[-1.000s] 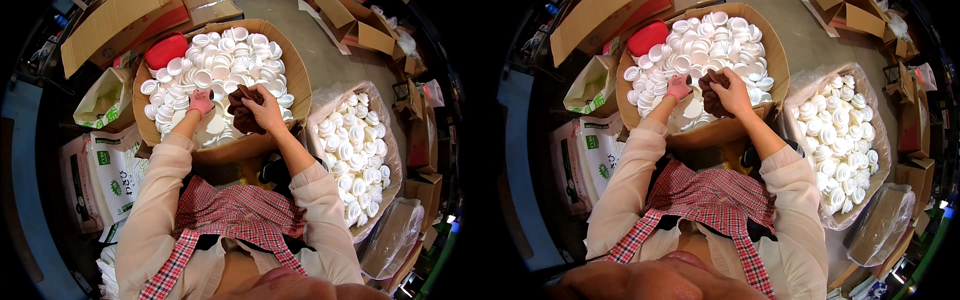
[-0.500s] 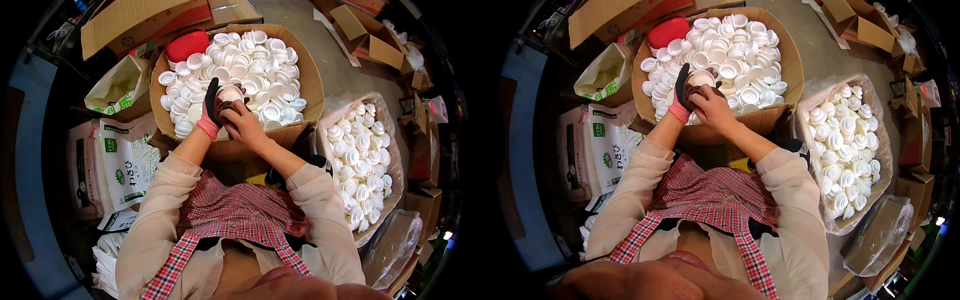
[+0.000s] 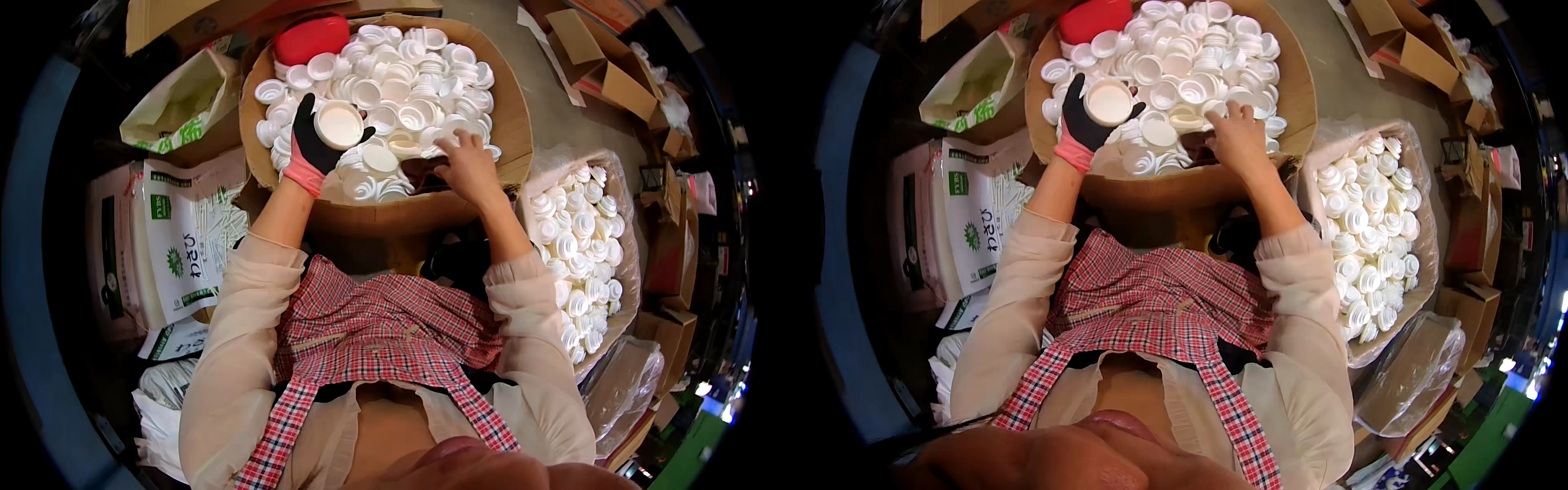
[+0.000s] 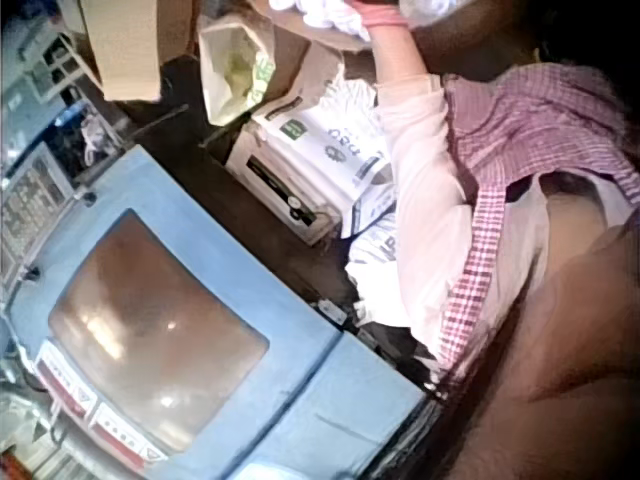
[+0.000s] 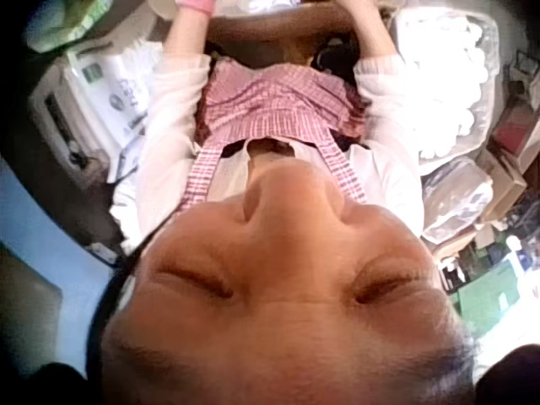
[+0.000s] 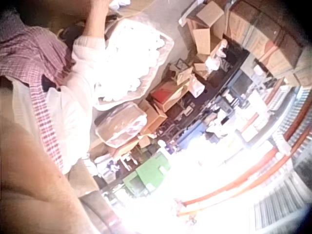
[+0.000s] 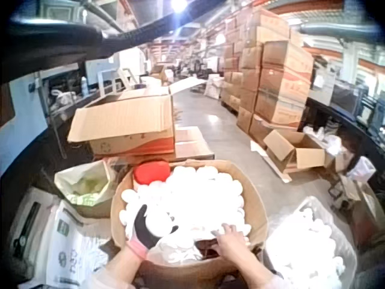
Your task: The person sits on the floor and repeatedly picks up small white plastic cups from a large cardboard box. They wipe the inside of each cup with a dark cloth and then place it into a second box. The person continues this repetitive process throughout the clip.
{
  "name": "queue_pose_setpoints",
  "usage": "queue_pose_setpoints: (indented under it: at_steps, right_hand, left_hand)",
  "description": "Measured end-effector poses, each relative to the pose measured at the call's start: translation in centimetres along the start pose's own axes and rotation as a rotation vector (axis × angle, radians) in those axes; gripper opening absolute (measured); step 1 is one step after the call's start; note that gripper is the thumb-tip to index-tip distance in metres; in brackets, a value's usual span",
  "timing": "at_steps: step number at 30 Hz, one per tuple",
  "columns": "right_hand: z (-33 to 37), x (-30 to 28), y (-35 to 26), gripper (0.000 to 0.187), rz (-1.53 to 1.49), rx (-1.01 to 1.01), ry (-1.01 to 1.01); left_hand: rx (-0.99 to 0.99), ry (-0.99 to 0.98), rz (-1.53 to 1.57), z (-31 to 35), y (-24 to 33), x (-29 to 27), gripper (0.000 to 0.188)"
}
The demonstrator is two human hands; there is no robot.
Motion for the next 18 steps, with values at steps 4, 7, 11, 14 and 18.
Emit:
queue_pose_setpoints:
  at_steps: [4, 7, 11, 14, 18]
  right_hand:
    - [5.6, -18.7, -9.0, 0.031, -0.567, -0.476, 0.436]
    - [10.5, -26.1, -13.7, 0.031, -0.421, -0.611, 0.332]
    - [12.4, -28.3, -15.3, 0.040, -0.364, -0.361, -0.006]
    - [12.8, -28.6, -14.5, 0.050, -0.407, -0.018, -0.142]
    - [14.3, -28.3, -12.8, 0.065, -0.545, 0.411, -0.191]
  left_hand:
    - [0.455, -0.191, -0.862, 2.4, 3.4, 6.0, 0.050]
    - [0.365, -0.220, -0.801, 2.7, 2.5, 7.5, 0.046]
    - [0.412, -0.253, -1.045, 1.9, 3.2, 4.2, 0.039]
    - [0.475, -0.280, -1.195, 2.2, 3.5, 4.4, 0.044]
    - [0.637, -0.208, -1.271, 4.5, 4.6, 7.8, 0.065]
Point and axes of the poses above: each hand's wrist, its own z-axis away from the middle knuckle, its own x-axis out of the palm, y = z × x, the point moved 10 cm from there along -z, towards the middle knuckle, and after that the axes turned 5 degrees about x, right-handed, at the moved point
